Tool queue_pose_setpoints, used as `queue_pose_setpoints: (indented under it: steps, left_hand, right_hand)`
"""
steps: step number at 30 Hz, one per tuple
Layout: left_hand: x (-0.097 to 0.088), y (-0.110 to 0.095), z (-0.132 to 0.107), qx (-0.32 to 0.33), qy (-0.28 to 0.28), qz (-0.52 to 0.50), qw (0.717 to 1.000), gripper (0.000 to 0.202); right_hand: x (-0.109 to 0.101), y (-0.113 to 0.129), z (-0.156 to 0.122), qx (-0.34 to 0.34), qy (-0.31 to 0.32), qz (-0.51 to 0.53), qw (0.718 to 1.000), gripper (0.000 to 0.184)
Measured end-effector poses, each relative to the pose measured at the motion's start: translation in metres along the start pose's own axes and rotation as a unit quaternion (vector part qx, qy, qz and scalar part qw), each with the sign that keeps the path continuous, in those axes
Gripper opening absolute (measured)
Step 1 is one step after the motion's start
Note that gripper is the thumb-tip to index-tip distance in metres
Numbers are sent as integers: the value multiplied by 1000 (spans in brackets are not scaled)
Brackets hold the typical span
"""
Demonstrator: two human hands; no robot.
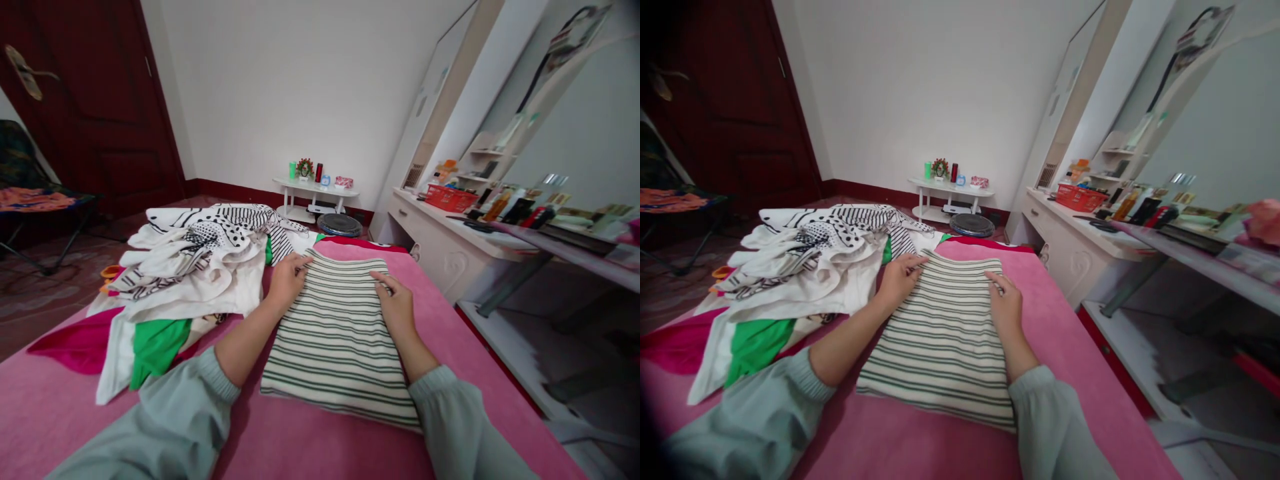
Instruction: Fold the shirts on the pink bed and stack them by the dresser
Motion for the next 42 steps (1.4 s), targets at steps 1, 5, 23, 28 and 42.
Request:
queue_pose_setpoints:
  steps: [1,5,23,28,42]
  left_hand:
    - [0,-2,2,12,3,31,999,34]
    - [3,-13,-1,24,43,133,990,36]
    - [61,-36,-58,65,342,179,920,74]
    - [35,-52,-75,56,364,209,906,62]
    - [-5,-49,-140,17,217,215,952,72]
  right_hand:
    - [3,-1,2,-3,12,-23,1000,42]
    - [13,-5,4,0,76,-164,983,59]
    - [48,-19,-33,45,305,-392,867,68]
    - [36,5,-48,85,357,-431,825,66]
    - [23,62,-110,-27,286,-469,835,59]
Point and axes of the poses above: each hand's wrist, its own z-axis towards the middle knuckle, its own x-axis out of the palm, y = z × x, the point moved 9 cm from there along z, towards the middle knuckle, and after that the axes turned 2 degrees about -y, right-handed, at the moved point
